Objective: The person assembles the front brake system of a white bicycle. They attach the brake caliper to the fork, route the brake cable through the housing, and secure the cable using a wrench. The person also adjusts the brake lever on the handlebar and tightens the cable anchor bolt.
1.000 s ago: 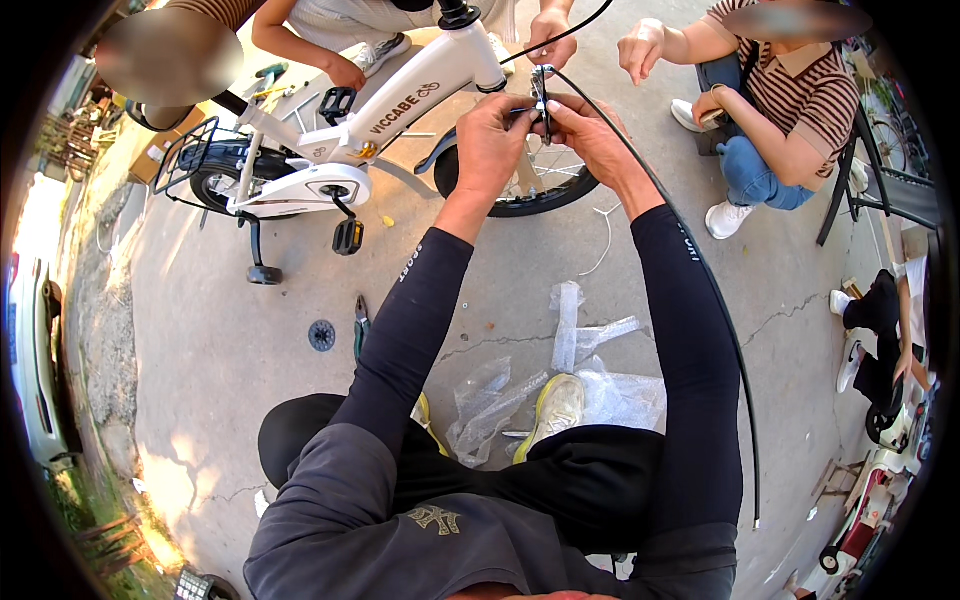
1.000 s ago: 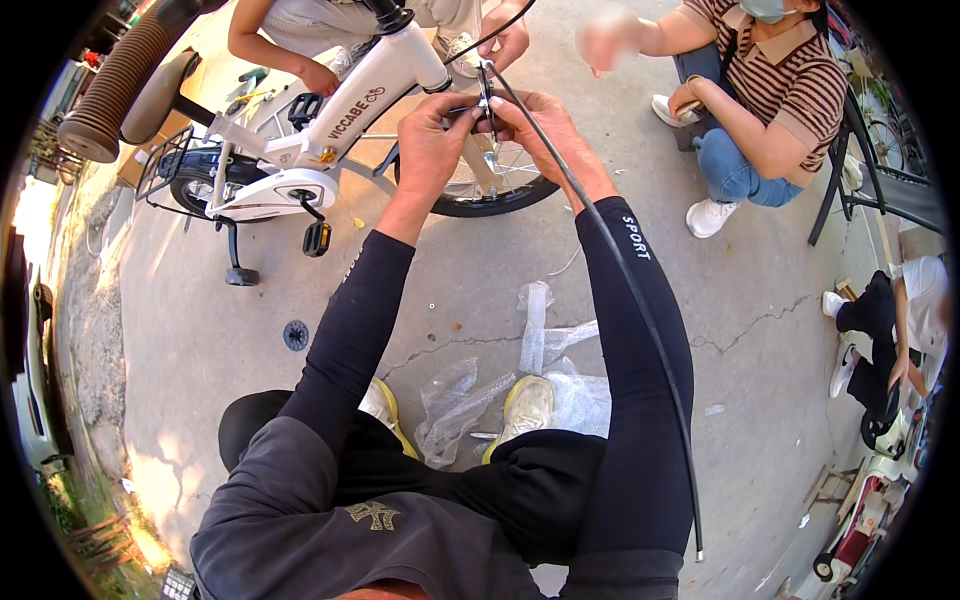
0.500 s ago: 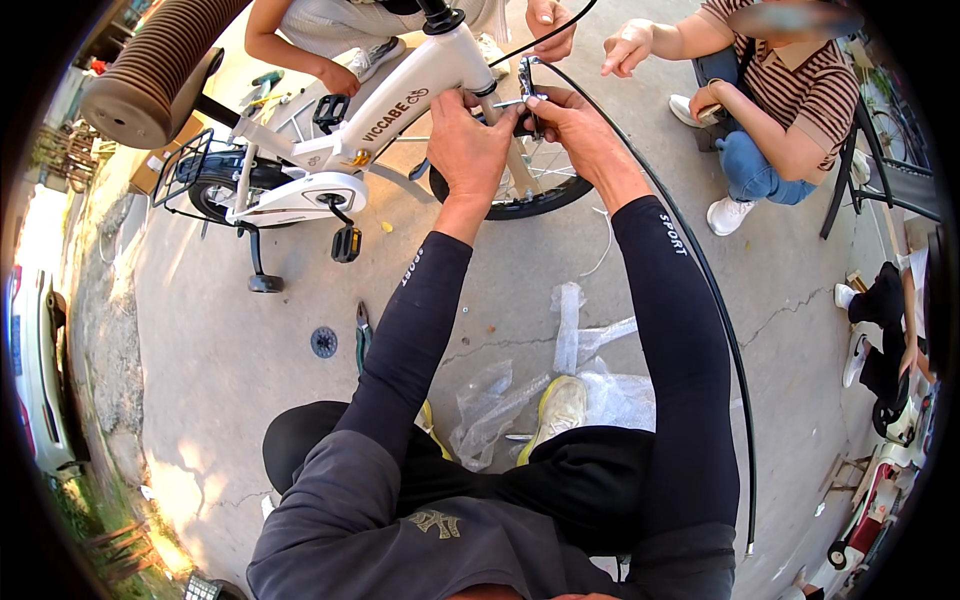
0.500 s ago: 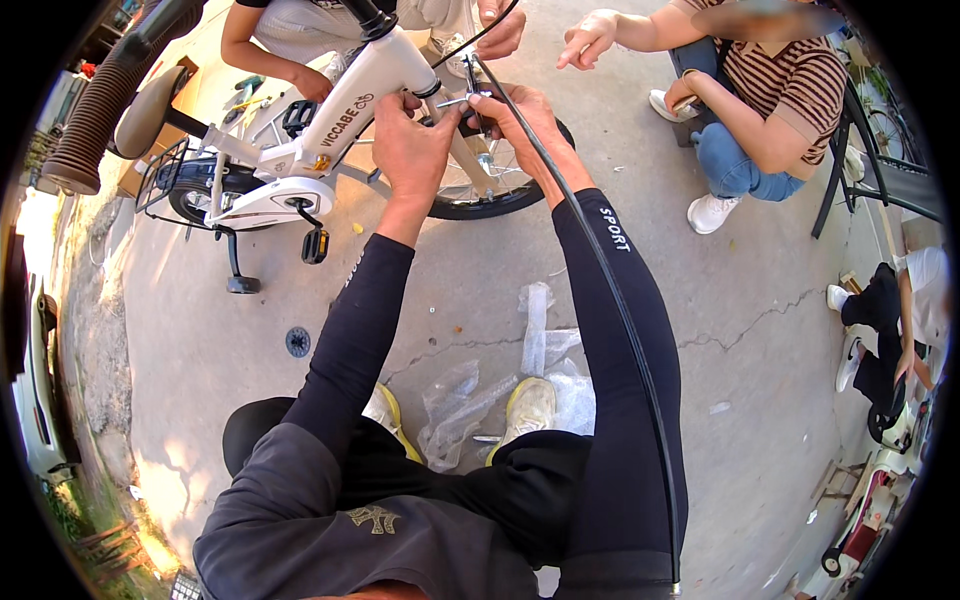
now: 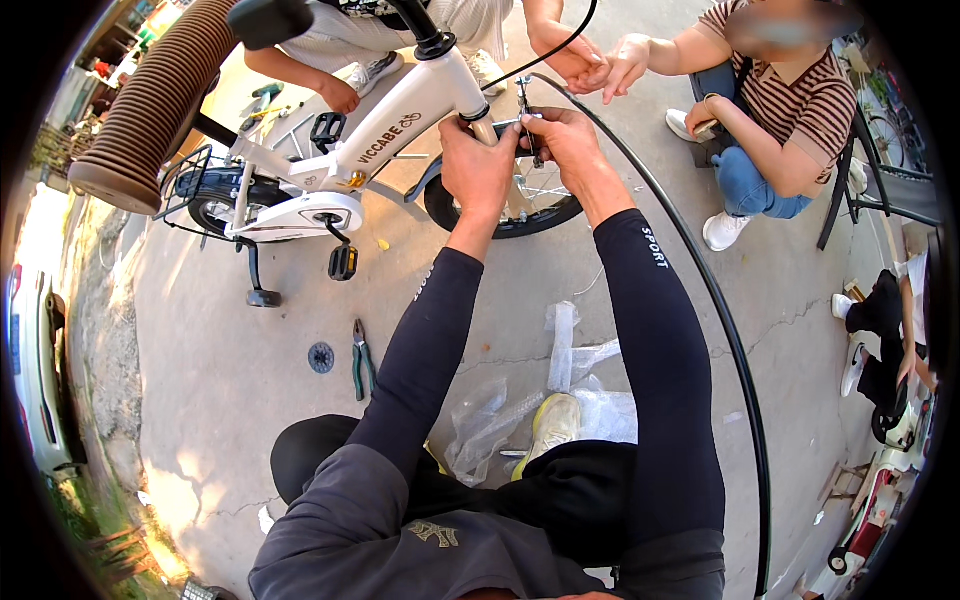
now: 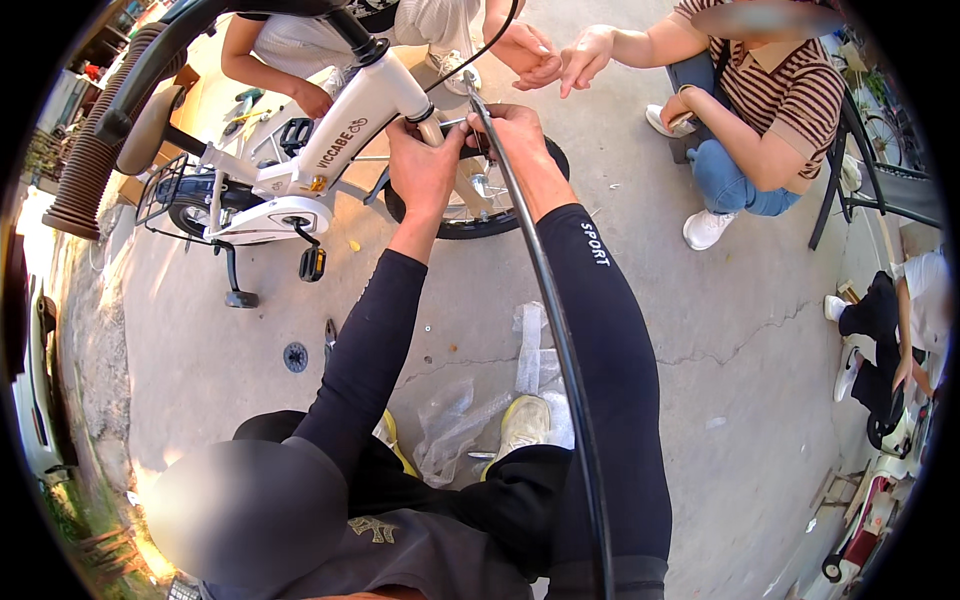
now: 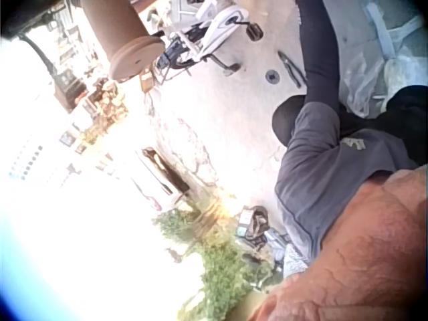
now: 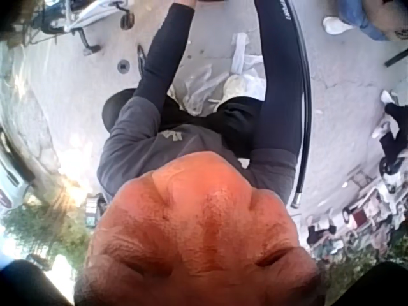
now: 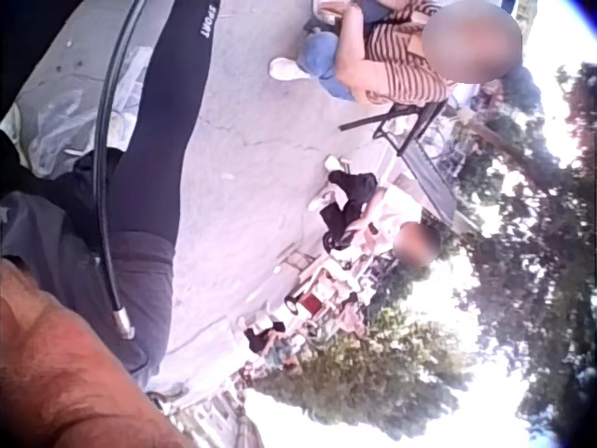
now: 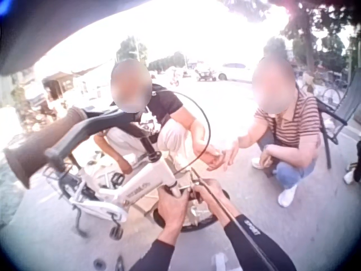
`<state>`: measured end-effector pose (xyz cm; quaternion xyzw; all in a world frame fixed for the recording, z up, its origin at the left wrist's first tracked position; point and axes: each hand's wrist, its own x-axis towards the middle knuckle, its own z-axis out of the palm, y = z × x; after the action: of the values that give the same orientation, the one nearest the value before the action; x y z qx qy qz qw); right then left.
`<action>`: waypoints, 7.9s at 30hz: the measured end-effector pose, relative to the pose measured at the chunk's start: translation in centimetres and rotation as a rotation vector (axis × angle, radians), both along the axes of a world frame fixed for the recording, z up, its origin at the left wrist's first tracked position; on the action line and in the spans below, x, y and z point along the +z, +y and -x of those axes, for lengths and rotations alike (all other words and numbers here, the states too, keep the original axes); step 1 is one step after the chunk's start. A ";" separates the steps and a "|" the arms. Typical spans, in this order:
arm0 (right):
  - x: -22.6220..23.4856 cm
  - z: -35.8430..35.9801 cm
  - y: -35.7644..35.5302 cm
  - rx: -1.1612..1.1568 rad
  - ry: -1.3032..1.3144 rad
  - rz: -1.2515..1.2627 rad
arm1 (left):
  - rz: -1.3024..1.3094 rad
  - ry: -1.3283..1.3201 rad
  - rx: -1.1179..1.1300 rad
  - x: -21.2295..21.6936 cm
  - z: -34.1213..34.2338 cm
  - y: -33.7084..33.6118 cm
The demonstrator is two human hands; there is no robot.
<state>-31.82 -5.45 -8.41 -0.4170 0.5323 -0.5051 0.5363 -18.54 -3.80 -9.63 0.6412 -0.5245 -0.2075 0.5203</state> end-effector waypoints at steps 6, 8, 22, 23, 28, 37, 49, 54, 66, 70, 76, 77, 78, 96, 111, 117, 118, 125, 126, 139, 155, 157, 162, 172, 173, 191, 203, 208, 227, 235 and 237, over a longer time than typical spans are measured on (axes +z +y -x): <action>0.8 0.0 -0.1 0.037 -0.049 0.017 | -0.017 0.005 -0.003 0.3 -0.2 -0.2; 1.0 0.0 -0.2 0.041 -0.061 -0.010 | -0.034 -0.004 -0.010 0.3 -0.4 -0.3; 2.3 0.0 -1.5 -0.008 -0.046 -0.177 | -0.138 -0.166 -0.035 1.2 -0.8 -0.5; 2.4 -0.1 -1.6 -0.021 -0.041 -0.176 | -0.158 -0.177 -0.015 1.1 -0.6 -0.6; 2.3 -0.5 -1.6 -0.081 -0.095 -0.197 | -0.171 -0.203 0.028 0.7 -0.2 -0.7; 2.5 0.0 -3.3 0.095 0.236 -0.229 | -0.148 -0.251 -0.002 0.1 -0.8 -1.3; 1.6 -1.9 -4.0 0.115 0.279 -0.120 | -0.143 -0.257 -0.029 1.3 -1.3 -0.7; 2.7 -1.8 -2.5 0.163 0.187 -0.133 | -0.185 -0.149 -0.199 1.6 -3.0 -0.5; 2.7 -4.2 -1.4 0.014 0.354 -0.084 | 0.357 -0.179 0.000 -1.7 -9.1 2.6; 3.7 -4.9 -1.1 -0.024 0.421 -0.158 | -0.135 0.319 0.032 -4.5 -6.8 5.4; 4.4 -5.4 -1.1 -0.047 0.424 -0.227 | -0.349 1.483 0.134 -5.3 -3.6 4.8; 4.3 -5.4 -1.1 -0.052 0.421 -0.229 | -0.396 1.568 0.120 -5.3 -3.9 4.3; 4.3 -5.5 -1.0 -0.061 0.420 -0.221 | -0.388 1.648 0.108 -5.4 -4.5 3.7; 4.0 -5.3 -0.7 -0.067 0.395 -0.235 | -0.349 1.244 0.411 -3.9 -5.4 0.5; 3.6 -4.7 -1.1 -0.041 0.354 -0.225 | -0.270 -0.096 0.025 -5.7 -8.9 0.2; 3.5 -4.9 -1.0 -0.069 0.313 -0.205 | -0.230 -0.142 -0.403 -7.2 -12.5 -2.8; 3.5 -5.0 -1.0 -0.072 0.315 -0.207 | -0.246 -0.149 -0.480 -7.5 -13.2 -3.4; 3.8 -5.3 -0.7 -0.044 0.367 -0.209 | -0.299 0.120 -0.760 -8.4 -15.0 -5.8; 3.9 -5.3 -0.7 -0.047 0.360 -0.202 | -0.301 0.141 -0.748 -8.5 -14.9 -5.6; 4.2 -5.8 -0.4 -0.150 0.405 -0.193 | 0.121 -0.317 -0.433 -4.9 -12.0 -1.6; 3.8 -7.0 -0.3 -0.147 0.732 -0.085 | 0.203 -0.323 -0.464 -4.5 -10.0 -2.2; 4.2 -7.0 -0.2 -0.101 0.761 -0.063 | 0.205 -0.314 -0.462 -4.6 -9.8 -2.2; 4.4 -6.4 0.1 0.074 0.767 -0.068 | 0.205 -0.327 -0.436 -4.7 -9.4 -2.0; 1.8 -8.0 -0.2 -0.101 1.315 0.210 | 0.241 -0.414 -0.412 -4.6 -9.7 -2.3; 1.8 -8.3 -0.1 -0.123 1.359 0.227 | 0.250 -0.406 -0.413 -4.6 -9.7 -2.3; 0.8 -8.8 -0.3 -0.175 1.519 0.420 | 0.399 -0.390 -0.416 -4.2 -10.8 -1.9; -0.9 -7.8 -0.8 -0.040 2.138 0.791 | 0.511 -0.395 0.067 -10.5 -13.3 7.7; -0.3 -8.3 -0.7 -0.009 2.099 0.660 | -0.265 -0.400 -0.206 -22.5 -13.2 18.7; 1.7 -10.2 0.6 -0.143 1.514 0.347 | -0.267 -0.661 -0.459 -29.9 -15.6 22.1; 1.1 -9.8 0.0 -0.180 1.470 0.315 | -0.308 -0.650 -0.414 -26.6 -16.0 20.5; 0.9 -9.7 -0.1 -0.184 1.494 0.291 | -0.457 -0.365 -0.343 -23.2 -14.7 19.2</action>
<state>-22.12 -5.50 -7.49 -0.6682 0.7141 -0.1966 -0.0706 -3.87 15.38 -32.84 0.6701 -0.6493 -0.2859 0.2182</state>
